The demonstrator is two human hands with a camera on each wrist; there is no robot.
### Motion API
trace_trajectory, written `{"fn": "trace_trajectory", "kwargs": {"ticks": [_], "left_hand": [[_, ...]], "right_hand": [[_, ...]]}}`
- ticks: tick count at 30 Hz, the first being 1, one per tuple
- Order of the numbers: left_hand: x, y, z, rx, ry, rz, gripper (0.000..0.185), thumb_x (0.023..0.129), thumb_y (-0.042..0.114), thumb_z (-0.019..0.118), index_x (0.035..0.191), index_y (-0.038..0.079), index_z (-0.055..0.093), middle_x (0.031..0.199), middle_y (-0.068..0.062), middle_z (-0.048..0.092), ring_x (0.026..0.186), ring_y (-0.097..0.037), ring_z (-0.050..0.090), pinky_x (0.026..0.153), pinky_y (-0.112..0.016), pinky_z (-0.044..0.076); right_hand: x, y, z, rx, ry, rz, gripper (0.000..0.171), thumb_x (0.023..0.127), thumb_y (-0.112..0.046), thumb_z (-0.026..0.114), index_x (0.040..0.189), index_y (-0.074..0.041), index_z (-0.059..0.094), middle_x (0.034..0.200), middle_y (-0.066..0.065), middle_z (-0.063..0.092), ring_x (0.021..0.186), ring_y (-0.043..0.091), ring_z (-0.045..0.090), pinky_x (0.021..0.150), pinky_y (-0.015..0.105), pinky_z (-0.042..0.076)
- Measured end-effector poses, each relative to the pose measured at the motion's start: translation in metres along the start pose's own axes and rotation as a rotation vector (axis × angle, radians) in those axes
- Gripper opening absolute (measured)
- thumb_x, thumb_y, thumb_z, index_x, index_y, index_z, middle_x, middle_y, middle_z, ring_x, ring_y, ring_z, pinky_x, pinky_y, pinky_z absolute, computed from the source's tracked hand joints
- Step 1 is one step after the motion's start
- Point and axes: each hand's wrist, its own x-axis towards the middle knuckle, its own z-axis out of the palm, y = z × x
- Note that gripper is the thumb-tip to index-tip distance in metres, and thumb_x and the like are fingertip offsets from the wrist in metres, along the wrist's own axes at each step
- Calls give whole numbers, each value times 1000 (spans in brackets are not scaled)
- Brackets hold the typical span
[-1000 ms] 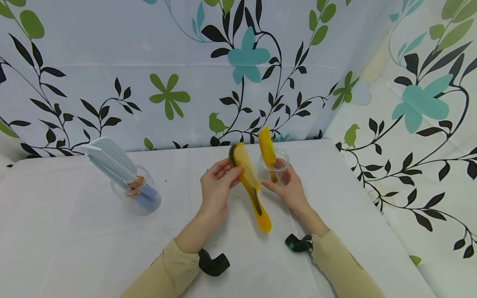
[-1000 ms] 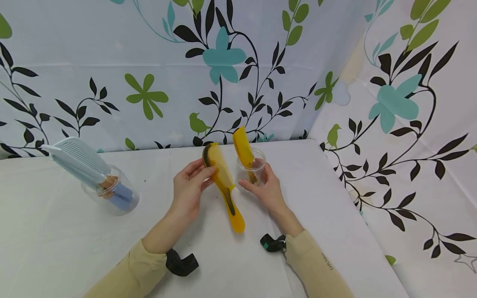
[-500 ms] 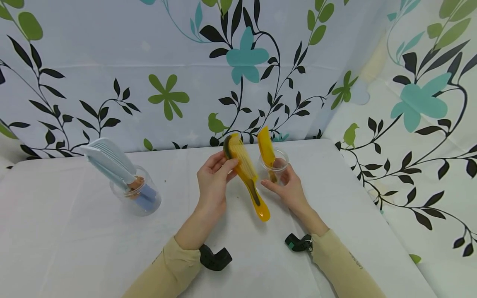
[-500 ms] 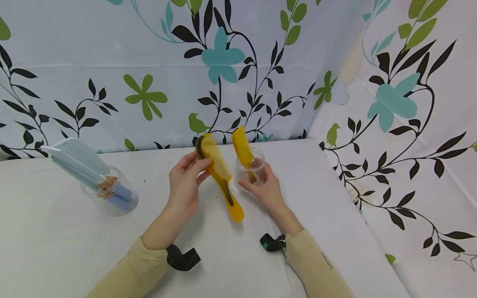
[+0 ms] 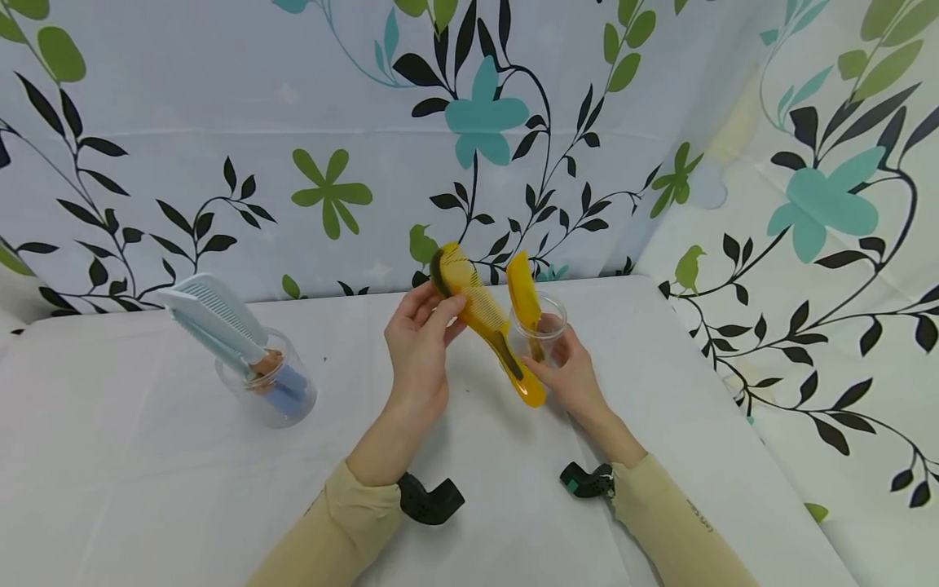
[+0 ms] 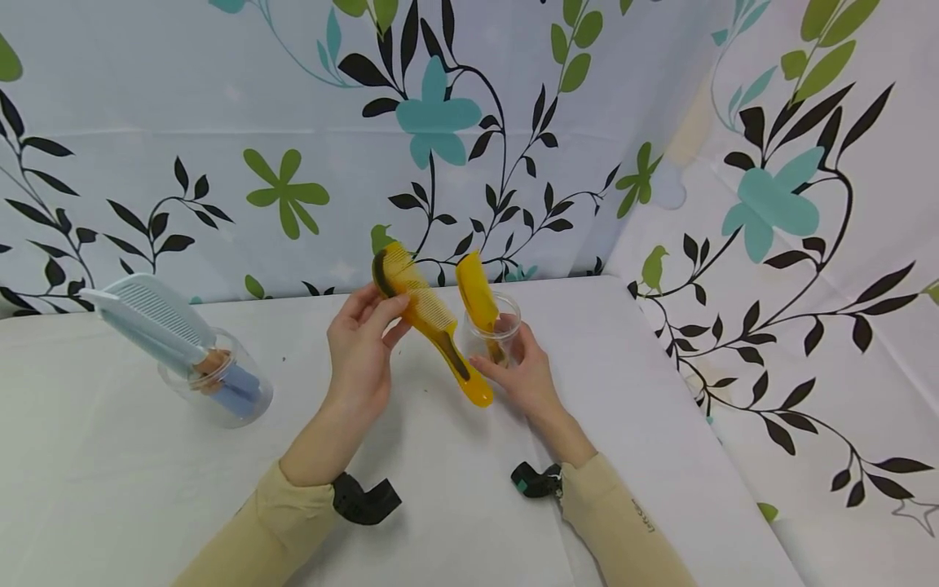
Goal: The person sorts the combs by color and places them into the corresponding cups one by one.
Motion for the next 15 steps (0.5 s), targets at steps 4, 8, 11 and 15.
{"fn": "trace_trajectory", "kwargs": {"ticks": [4,8,11,15], "left_hand": [[-2,3,2,-34,7,56,32,91,8,71,121,5,60,114,-9,66,99,-19,67,91,-31,58],[-5,5,4,-48,-1,135,32,92,6,70,122,4,58,118,-11,66,100,-20,67,91,-32,57],[-6,6,5,-57,-15,190,32,93,4,69,122,3,57,118,-12,66,101,-20,66,92,-33,57],[-7,7,8,-75,-20,238,30,94,3,67,121,3,56,117,-13,65,102,-21,66,94,-33,56]], "right_hand": [[0,-1,0,-17,8,-28,72,87,-15,78,148,-17,40,148,9,49,138,30,46,118,47,33],[0,-3,1,-25,-3,13,73,87,-24,80,147,-23,40,148,6,50,137,29,47,118,49,33],[0,-2,0,-7,-11,37,72,87,-22,78,148,-24,40,149,7,49,139,29,44,121,51,28],[0,-2,0,-13,-16,42,72,88,-17,77,149,-19,38,149,12,49,142,33,40,121,53,26]]}}
